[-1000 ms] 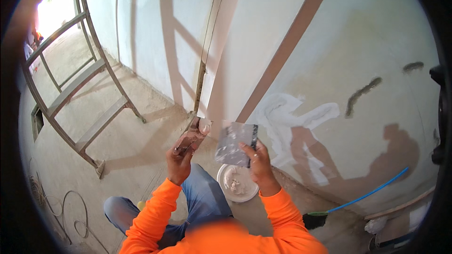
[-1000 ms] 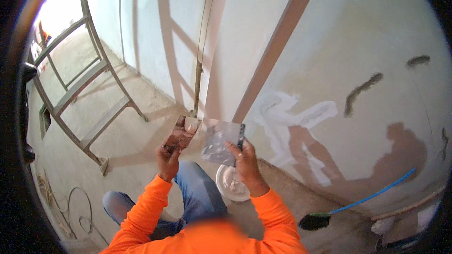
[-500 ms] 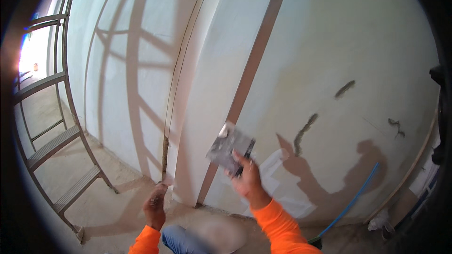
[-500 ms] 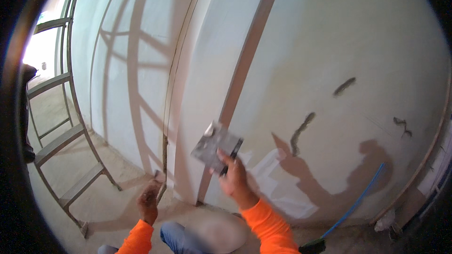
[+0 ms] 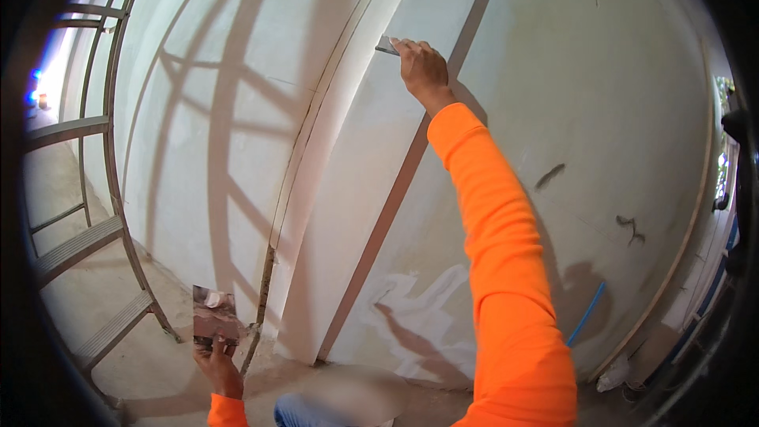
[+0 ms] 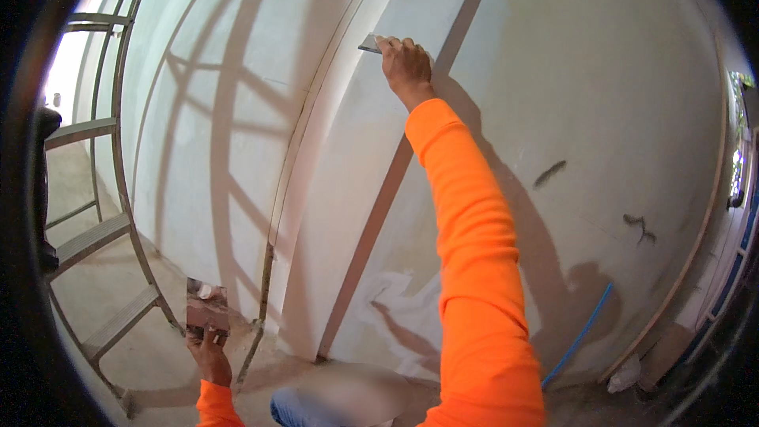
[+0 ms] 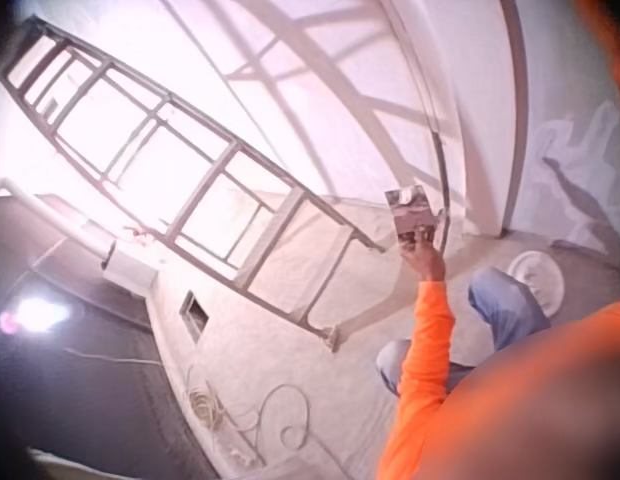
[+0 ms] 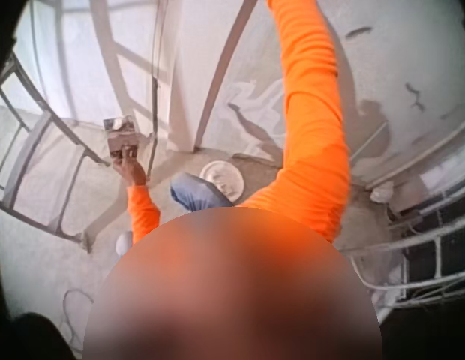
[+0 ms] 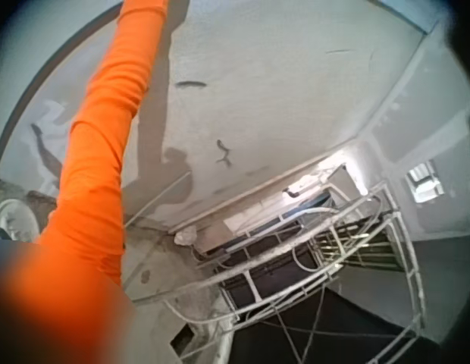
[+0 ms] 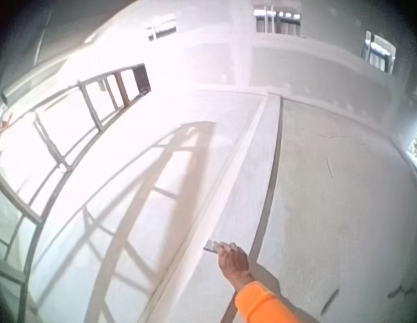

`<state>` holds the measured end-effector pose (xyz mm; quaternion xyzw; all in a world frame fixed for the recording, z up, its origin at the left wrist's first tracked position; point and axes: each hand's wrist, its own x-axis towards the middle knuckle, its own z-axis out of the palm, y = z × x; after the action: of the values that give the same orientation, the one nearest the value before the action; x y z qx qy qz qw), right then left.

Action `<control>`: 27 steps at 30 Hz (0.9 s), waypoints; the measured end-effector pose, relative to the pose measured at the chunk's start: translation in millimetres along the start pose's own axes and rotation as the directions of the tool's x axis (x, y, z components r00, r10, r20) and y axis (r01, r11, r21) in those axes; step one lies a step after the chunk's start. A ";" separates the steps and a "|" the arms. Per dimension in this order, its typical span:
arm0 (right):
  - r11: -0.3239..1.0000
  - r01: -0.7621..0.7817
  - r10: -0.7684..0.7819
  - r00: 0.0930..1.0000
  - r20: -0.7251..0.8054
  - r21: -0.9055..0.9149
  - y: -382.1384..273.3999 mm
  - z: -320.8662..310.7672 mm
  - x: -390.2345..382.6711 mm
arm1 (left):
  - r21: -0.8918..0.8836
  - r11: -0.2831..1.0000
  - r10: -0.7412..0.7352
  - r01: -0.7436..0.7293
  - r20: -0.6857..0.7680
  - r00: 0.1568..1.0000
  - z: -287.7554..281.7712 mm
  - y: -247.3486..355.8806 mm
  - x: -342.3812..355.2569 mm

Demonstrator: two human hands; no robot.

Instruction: The person applies plaster to a wall using a trowel and a smaller putty knife. They repeatedly scoop plaster from a bucket and spread it along a vertical seam and adjacent wall area, smoothing the surface.

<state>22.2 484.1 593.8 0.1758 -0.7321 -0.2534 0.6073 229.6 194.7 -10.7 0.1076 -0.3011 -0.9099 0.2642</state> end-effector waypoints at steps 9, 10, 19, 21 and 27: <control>0.999 0.018 -0.008 0.957 0.289 -0.030 -30.9 -10.6 -34.7 | -0.097 0.990 0.114 -0.104 0.099 0.989 -5.9 56.7 20.0; 1.000 0.007 -0.005 0.992 0.126 -0.014 -23.2 -10.9 -20.9 | -0.106 0.985 0.147 -0.135 0.109 0.983 -8.3 58.9 21.7; 0.986 0.165 -0.160 0.973 0.167 -0.018 -37.2 12.0 -69.3 | -0.081 0.979 0.189 -0.189 -0.007 0.982 -24.1 83.3 33.5; 0.937 0.348 -0.327 0.910 0.254 -0.039 -41.6 3.9 -87.6 | -0.106 0.967 0.233 -0.231 0.011 0.972 -25.2 84.9 33.4; 0.985 0.169 -0.163 0.978 0.134 -0.034 -10.9 -0.1 -0.6 | -0.097 0.970 0.227 -0.222 0.040 0.973 -35.3 83.6 39.9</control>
<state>21.9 475.6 586.9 0.2056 -0.7472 -0.3305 0.5386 243.5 98.9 10.3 0.0373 -0.2757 -0.8895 0.3625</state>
